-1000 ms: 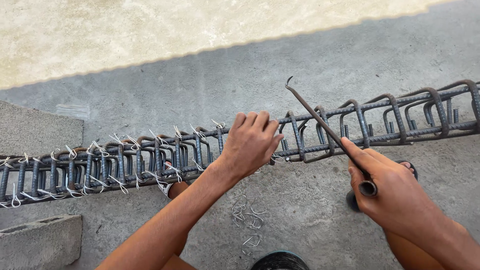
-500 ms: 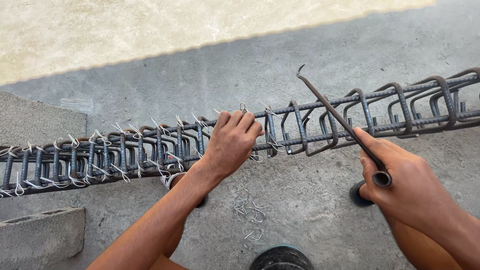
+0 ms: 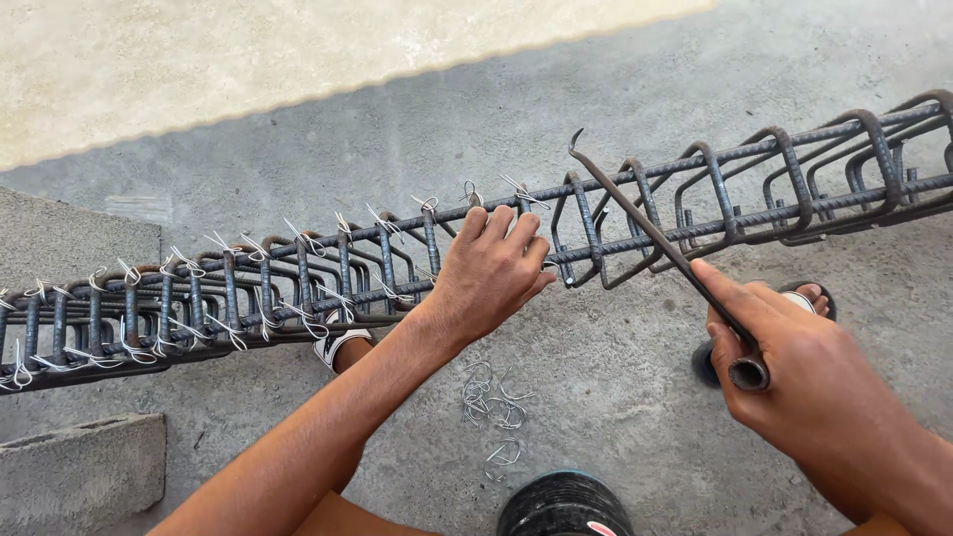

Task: Tying rebar intersections with wire ties using a manual hook tool

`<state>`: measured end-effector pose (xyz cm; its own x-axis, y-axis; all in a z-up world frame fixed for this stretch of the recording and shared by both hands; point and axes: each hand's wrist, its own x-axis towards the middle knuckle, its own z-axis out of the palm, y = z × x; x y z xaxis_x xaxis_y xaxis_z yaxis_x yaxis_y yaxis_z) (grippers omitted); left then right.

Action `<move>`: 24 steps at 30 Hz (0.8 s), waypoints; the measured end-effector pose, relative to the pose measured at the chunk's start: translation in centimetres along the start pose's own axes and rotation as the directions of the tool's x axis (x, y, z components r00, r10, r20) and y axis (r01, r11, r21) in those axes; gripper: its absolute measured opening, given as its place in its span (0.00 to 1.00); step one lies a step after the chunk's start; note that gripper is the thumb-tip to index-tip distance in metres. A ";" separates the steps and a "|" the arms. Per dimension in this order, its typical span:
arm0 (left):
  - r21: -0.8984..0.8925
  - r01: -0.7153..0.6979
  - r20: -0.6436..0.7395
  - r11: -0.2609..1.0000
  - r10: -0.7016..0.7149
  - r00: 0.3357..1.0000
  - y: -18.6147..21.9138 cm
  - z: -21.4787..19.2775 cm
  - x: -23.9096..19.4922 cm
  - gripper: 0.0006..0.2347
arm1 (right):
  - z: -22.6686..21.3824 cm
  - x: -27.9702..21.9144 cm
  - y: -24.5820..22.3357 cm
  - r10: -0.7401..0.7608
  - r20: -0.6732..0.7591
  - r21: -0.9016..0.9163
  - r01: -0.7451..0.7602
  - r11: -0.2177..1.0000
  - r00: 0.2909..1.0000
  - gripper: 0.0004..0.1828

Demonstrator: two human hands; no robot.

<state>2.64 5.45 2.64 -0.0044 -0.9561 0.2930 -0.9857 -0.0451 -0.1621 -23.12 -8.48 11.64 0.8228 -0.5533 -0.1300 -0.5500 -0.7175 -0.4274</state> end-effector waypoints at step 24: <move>-0.034 -0.041 -0.011 0.999 0.041 0.999 0.1 1.4 -0.5 0.07 | 0.8 0.4 -0.4 -0.121 0.027 0.052 0.119 0.991 0.992 0.34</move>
<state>2.76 5.50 1.21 -0.0465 -0.9540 0.2961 -0.9899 0.0042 -0.1417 -22.42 -8.04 11.04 0.8866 -0.4513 -0.1012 -0.4399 -0.7551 -0.4861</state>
